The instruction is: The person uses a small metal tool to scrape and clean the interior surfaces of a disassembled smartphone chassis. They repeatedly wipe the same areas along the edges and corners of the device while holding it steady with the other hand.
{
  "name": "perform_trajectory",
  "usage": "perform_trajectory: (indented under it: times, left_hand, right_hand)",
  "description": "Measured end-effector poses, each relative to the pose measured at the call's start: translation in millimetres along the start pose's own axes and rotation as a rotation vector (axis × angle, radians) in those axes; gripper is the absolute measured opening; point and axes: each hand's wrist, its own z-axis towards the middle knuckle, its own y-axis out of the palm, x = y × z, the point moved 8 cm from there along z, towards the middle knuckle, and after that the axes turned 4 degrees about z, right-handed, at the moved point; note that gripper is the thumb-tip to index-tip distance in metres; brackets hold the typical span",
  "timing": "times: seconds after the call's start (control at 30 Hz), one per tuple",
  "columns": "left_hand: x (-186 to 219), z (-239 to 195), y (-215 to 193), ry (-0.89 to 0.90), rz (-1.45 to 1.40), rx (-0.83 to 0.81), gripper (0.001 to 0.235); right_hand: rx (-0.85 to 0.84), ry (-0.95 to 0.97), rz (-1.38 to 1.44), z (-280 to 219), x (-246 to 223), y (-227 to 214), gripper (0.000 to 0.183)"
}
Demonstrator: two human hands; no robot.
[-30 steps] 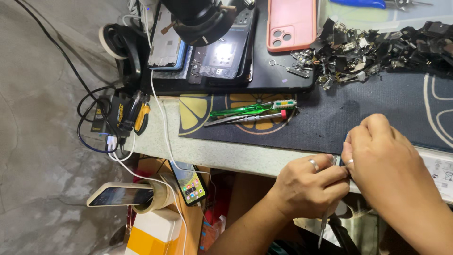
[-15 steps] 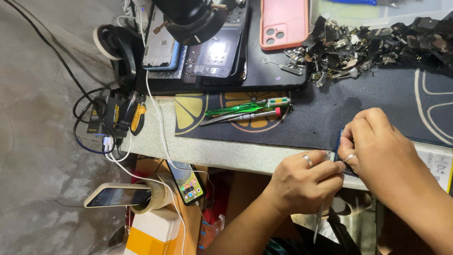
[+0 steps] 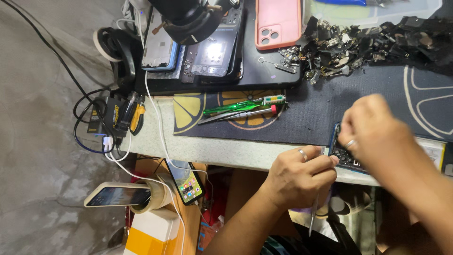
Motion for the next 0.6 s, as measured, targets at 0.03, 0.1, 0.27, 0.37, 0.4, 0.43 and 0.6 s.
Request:
perform_trajectory:
  times: [0.03,0.1,0.27,0.37,0.4,0.43,0.6]
  left_hand:
    - [0,0,0,-0.004,-0.002,-0.005,0.010]
    - [0,0,-1,-0.007,-0.008,-0.013,0.011]
    - [2,4,-4,-0.006,-0.005,-0.006,0.009]
    - [2,6,-5,0.000,-0.008,0.006,0.008]
    - [1,6,-6,0.004,-0.011,0.011,0.008]
    - [1,6,-6,-0.001,-0.025,0.010,0.007]
    - [-1,8,-5,-0.009,-0.069,-0.008,0.009]
  right_hand:
    - [0.040,0.003,0.067,3,4,-6,0.020]
    - [0.125,0.010,0.199,9,14,-18,0.014]
    - [0.018,0.346,0.734,4,57,-8,0.015]
    - [-0.010,0.189,0.670,-2,55,-16,0.017]
    - [-0.033,0.137,0.629,-6,52,-16,0.018]
    - [-0.123,0.193,0.535,-14,56,-8,0.022]
    - [-0.473,0.225,0.318,-71,67,24,0.011]
